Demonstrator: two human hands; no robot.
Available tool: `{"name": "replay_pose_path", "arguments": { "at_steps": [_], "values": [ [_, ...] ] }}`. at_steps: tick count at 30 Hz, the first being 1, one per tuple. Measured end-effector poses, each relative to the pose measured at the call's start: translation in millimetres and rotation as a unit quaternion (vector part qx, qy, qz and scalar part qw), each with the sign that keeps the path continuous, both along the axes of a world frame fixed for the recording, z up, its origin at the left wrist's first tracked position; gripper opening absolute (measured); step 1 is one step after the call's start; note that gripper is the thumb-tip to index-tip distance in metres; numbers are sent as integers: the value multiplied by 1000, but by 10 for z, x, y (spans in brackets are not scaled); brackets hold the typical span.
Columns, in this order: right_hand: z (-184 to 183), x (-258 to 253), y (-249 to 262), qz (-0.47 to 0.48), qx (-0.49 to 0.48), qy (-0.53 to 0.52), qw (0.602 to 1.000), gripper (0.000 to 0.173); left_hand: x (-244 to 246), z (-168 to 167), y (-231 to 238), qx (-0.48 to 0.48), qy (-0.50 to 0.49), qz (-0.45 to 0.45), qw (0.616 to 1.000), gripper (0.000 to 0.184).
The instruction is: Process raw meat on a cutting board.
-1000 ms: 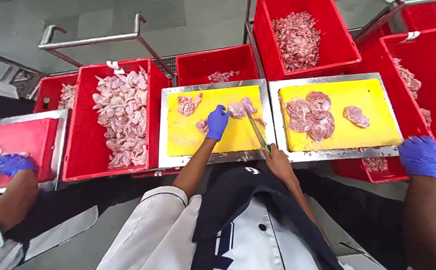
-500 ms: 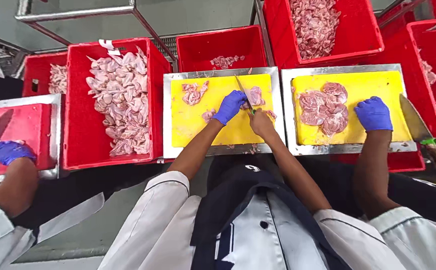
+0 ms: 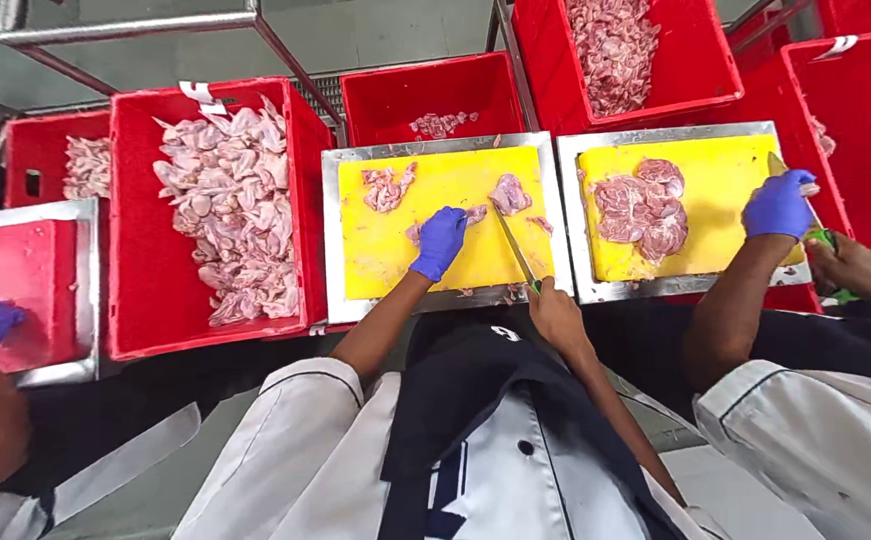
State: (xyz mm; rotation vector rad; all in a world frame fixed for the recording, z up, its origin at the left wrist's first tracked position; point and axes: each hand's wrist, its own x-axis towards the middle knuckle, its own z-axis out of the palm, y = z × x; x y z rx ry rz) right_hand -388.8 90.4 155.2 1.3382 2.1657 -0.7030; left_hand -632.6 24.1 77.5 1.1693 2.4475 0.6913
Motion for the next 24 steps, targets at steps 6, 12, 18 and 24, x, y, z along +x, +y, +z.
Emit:
{"name": "replay_pose_path", "arguments": {
  "at_steps": [6, 12, 18, 24],
  "values": [
    [236, -298, -70, 66, -16, 6, 998, 52, -169, -115, -21, 78, -30, -85, 993, 32],
    [-171, -1081, 70, 37, -51, 66, 996, 53, -253, -63, 34, 63, -76, -120, 988, 23],
    [-189, -983, 20, 39, -44, 59, 997, 54, -106, -28, 120, 35, -54, 19, 998, 28],
    [-153, -149, 19, 21, -101, 84, 991, 53, 37, -54, 166, 124, -69, 179, 974, 33]
  ]
}}
